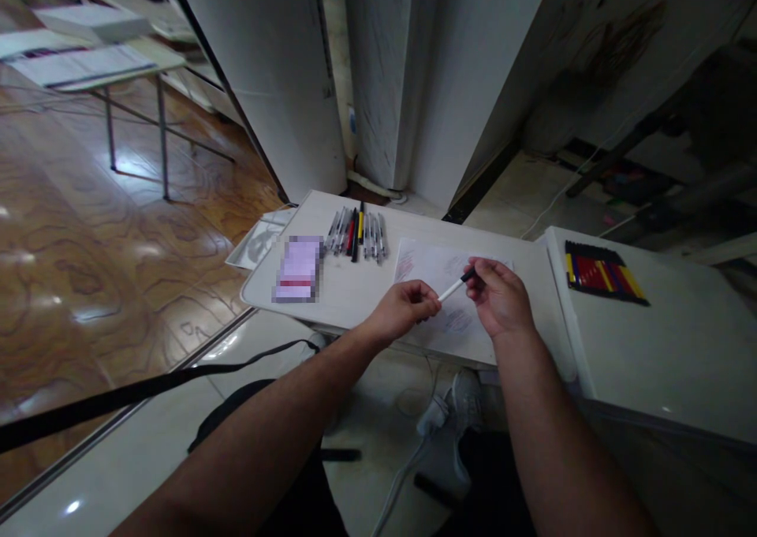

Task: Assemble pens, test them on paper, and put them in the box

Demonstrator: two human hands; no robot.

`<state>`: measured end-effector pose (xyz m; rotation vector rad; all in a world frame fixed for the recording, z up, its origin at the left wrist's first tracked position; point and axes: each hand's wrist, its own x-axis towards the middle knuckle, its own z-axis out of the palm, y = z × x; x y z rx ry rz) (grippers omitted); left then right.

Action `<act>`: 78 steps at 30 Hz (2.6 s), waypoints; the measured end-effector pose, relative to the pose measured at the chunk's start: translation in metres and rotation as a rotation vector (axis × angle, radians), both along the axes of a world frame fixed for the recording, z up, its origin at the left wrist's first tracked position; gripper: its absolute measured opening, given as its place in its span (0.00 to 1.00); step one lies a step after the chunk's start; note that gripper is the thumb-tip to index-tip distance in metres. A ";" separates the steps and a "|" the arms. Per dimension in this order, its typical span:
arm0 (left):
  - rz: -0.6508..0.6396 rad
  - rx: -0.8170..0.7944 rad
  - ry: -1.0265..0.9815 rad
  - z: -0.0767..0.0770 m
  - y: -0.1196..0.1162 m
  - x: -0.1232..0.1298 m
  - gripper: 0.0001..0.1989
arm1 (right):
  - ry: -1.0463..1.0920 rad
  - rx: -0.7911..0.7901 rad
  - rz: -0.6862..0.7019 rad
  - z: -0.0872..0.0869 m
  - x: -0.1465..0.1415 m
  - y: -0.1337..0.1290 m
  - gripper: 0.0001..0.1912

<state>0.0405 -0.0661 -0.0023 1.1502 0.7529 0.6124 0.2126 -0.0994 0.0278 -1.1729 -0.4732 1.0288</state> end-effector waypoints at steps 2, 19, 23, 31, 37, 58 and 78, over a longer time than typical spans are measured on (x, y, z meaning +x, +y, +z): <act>0.039 0.037 -0.005 -0.001 0.000 0.001 0.13 | -0.002 -0.004 -0.009 -0.001 0.000 0.000 0.16; 0.076 0.392 0.207 -0.007 -0.005 0.000 0.10 | -0.016 -0.007 -0.013 -0.002 0.000 0.002 0.17; 0.062 0.347 0.185 -0.007 -0.004 0.001 0.10 | -0.022 0.016 0.003 -0.002 0.000 0.002 0.16; 0.033 0.216 0.119 -0.001 -0.005 0.002 0.11 | -0.029 0.022 0.013 -0.001 0.000 0.001 0.15; 0.003 0.196 0.122 -0.001 -0.003 0.000 0.11 | -0.055 0.017 0.018 -0.001 0.000 0.001 0.15; -0.144 0.020 -0.007 0.007 -0.003 -0.003 0.13 | -0.046 0.027 0.100 0.001 0.001 0.000 0.12; 0.121 0.606 0.441 0.005 -0.006 -0.006 0.06 | -0.151 -0.008 0.074 -0.006 -0.008 0.000 0.18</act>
